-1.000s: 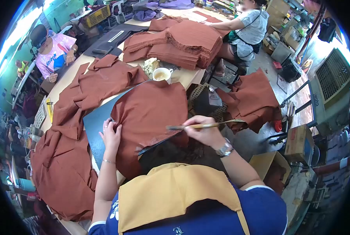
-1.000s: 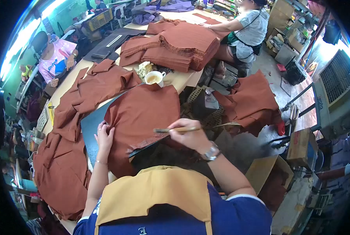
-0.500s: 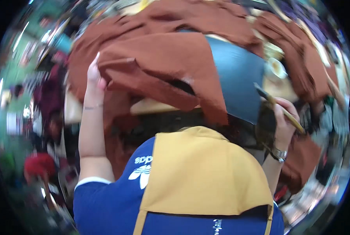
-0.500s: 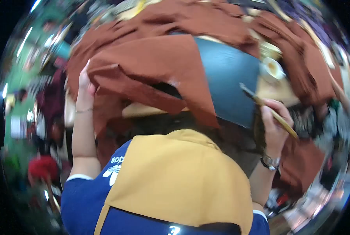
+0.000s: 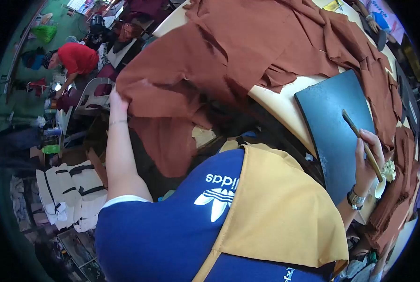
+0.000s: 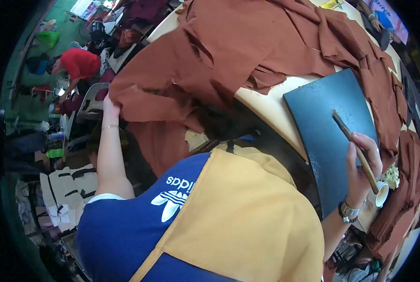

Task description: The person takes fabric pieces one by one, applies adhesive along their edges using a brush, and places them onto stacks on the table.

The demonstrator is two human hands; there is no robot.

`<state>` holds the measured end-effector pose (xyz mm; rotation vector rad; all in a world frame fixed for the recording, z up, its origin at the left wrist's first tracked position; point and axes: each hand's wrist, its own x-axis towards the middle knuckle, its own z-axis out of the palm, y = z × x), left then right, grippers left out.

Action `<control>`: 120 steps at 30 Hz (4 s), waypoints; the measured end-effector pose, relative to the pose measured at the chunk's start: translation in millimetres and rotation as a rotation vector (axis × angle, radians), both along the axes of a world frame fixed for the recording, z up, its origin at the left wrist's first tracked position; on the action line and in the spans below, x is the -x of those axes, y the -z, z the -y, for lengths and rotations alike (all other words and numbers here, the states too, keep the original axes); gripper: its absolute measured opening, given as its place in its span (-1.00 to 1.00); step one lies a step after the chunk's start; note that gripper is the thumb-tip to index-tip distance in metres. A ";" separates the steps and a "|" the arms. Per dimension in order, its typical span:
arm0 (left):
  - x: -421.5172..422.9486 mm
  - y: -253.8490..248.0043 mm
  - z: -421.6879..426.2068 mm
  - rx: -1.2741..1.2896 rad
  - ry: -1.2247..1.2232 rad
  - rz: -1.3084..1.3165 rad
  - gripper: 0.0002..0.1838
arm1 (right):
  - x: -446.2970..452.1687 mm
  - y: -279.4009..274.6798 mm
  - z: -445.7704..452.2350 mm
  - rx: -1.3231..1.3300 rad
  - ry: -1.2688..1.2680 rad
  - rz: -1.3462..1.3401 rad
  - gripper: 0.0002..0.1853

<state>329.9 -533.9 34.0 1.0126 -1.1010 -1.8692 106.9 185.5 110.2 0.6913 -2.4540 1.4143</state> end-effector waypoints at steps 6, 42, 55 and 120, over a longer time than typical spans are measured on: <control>-174.7 100.6 19.6 -0.084 -0.140 0.273 -0.43 | -8.6 -4.2 -1.2 -0.052 0.049 -0.020 -0.82; 357.7 -24.3 -534.8 0.457 1.761 -0.256 -0.70 | -216.5 38.7 -107.8 0.323 0.977 -0.139 -0.78; 341.9 54.1 -533.5 2.057 1.581 -0.087 -0.22 | -163.8 101.3 -77.5 -0.321 0.884 0.027 -0.55; 276.1 44.3 -550.0 2.078 1.810 -0.366 -0.08 | -234.4 58.2 -45.6 0.023 1.096 -0.014 -0.85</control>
